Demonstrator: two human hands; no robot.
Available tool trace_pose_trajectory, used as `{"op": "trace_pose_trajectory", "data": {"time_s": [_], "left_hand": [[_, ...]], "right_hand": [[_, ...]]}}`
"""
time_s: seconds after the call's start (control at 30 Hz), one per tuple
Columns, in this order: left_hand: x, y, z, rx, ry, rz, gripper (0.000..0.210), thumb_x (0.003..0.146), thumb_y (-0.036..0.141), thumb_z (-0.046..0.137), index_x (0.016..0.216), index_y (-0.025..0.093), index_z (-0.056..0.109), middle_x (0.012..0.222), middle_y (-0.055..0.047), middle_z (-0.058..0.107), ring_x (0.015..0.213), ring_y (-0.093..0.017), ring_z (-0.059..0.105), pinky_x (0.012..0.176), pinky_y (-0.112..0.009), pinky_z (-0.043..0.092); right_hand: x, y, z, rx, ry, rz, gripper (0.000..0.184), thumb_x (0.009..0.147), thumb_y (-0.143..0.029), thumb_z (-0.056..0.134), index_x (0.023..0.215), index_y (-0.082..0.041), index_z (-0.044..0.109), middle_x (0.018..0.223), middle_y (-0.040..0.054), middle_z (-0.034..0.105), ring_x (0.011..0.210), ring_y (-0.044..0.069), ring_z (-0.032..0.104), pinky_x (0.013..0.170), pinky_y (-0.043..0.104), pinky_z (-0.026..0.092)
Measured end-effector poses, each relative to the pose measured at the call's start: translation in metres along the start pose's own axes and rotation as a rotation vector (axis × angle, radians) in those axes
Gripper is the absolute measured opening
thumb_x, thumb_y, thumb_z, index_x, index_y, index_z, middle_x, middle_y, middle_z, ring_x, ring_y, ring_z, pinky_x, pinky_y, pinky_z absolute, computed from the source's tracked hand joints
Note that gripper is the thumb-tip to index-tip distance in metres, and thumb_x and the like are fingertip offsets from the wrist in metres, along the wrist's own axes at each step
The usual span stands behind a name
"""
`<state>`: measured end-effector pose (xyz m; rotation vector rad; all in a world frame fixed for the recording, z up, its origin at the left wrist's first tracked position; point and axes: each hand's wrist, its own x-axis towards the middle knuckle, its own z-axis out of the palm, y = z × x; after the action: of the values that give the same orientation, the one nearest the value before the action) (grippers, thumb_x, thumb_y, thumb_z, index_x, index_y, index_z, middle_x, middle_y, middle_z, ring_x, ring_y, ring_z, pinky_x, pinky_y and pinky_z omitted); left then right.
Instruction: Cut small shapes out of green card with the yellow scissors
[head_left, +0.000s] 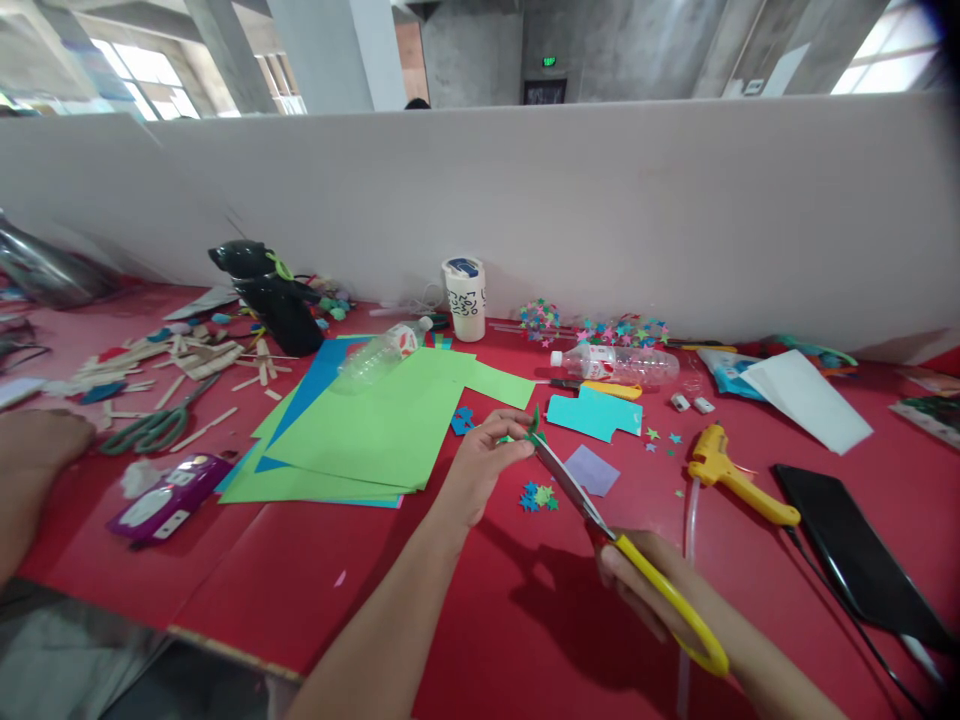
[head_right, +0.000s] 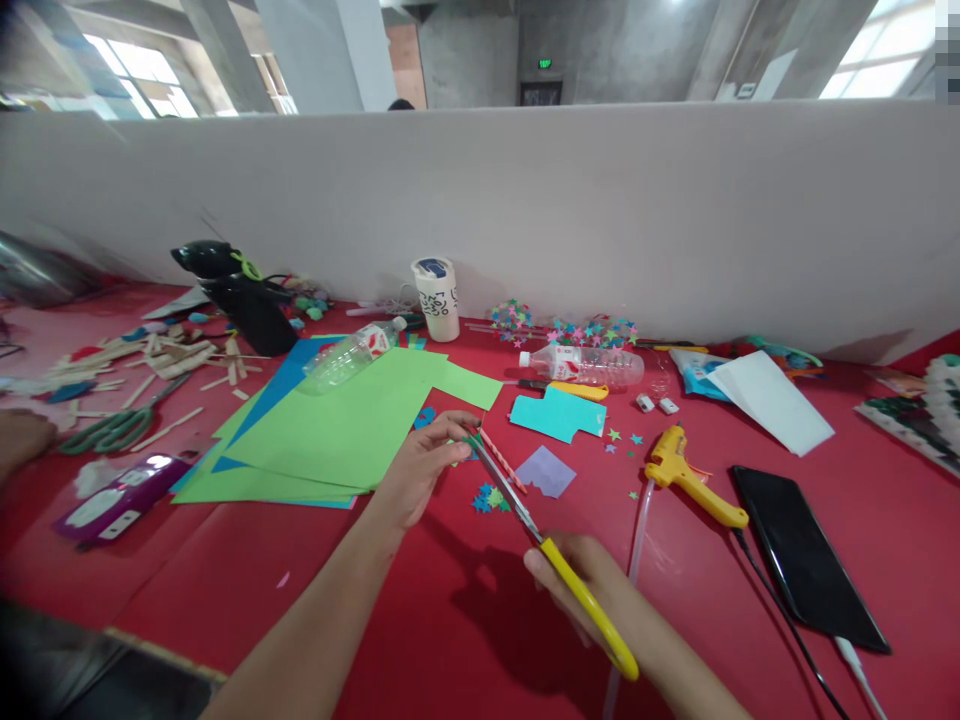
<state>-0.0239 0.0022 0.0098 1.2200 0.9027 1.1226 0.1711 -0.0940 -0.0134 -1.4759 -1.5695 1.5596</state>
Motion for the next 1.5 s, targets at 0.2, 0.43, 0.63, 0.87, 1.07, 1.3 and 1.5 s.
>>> {"op": "trace_pose_trajectory", "data": {"time_s": [0.2,0.43,0.63,0.87,1.07,1.3,1.5], "left_hand": [[0.0004,-0.0018,-0.0023,-0.014,-0.002,-0.008,0.004,0.064,0.018,0.061,0.061,0.018,0.058,0.098,-0.003,0.053,0.099,-0.017,0.048,0.084,-0.028,0.034],[0.0012,-0.0055,-0.004,-0.047,-0.02,-0.041,0.004,0.065,0.017,0.06,0.062,0.018,0.058,0.095,-0.002,0.053,0.097,-0.016,0.047,0.084,-0.028,0.033],[0.0014,-0.0064,-0.0048,-0.06,-0.03,-0.028,0.004,0.065,0.017,0.061,0.062,0.018,0.058,0.094,-0.001,0.053,0.097,-0.016,0.047,0.086,-0.028,0.031],[0.0022,-0.0047,-0.0027,-0.054,-0.018,-0.056,0.006,0.064,0.018,0.061,0.06,0.017,0.057,0.093,-0.002,0.053,0.094,-0.016,0.047,0.077,-0.026,0.036],[0.0017,-0.0032,0.0006,-0.04,0.022,-0.011,0.012,0.065,0.02,0.06,0.055,0.016,0.056,0.091,-0.003,0.053,0.089,-0.016,0.048,0.071,-0.024,0.037],[0.0022,-0.003,-0.0033,-0.024,0.01,0.034,0.005,0.065,0.017,0.06,0.06,0.018,0.06,0.09,-0.002,0.052,0.093,-0.015,0.047,0.081,-0.027,0.034],[0.0023,-0.0009,-0.0029,-0.029,0.023,0.023,0.006,0.064,0.015,0.06,0.059,0.018,0.059,0.087,-0.001,0.052,0.09,-0.014,0.047,0.08,-0.026,0.033]], "right_hand": [[-0.0018,-0.0031,-0.0018,-0.044,0.004,0.053,0.054,0.073,-0.071,0.034,0.063,-0.018,0.041,0.041,-0.01,0.031,0.028,0.003,0.029,0.029,0.015,0.02],[-0.0003,-0.0013,-0.0025,-0.093,-0.015,0.03,0.052,0.075,-0.069,0.032,0.063,-0.019,0.038,0.041,-0.0104,0.029,0.028,0.003,0.029,0.029,0.015,0.019],[0.002,0.0016,-0.0053,-0.126,-0.008,0.04,0.045,0.078,-0.061,0.041,0.061,-0.019,0.038,0.038,-0.0101,0.032,0.028,0.003,0.028,0.029,0.016,0.019],[0.0007,-0.0013,-0.0048,-0.076,-0.019,0.039,0.05,0.076,-0.067,0.036,0.06,-0.02,0.036,0.037,-0.0104,0.029,0.029,0.004,0.027,0.029,0.016,0.019],[0.0005,-0.0015,-0.0001,-0.033,0.003,0.067,0.049,0.077,-0.065,0.034,0.059,-0.02,0.037,0.034,-0.0116,0.028,0.026,0.003,0.026,0.029,0.015,0.017],[0.0007,-0.0008,-0.0007,-0.045,0.024,0.063,0.043,0.076,-0.058,0.045,0.058,-0.019,0.037,0.038,-0.0108,0.029,0.028,0.003,0.025,0.028,0.015,0.017],[0.0004,-0.0003,-0.0019,-0.039,-0.008,0.07,0.042,0.077,-0.056,0.045,0.057,-0.02,0.035,0.038,-0.0107,0.028,0.03,0.004,0.025,0.029,0.016,0.018]]}}
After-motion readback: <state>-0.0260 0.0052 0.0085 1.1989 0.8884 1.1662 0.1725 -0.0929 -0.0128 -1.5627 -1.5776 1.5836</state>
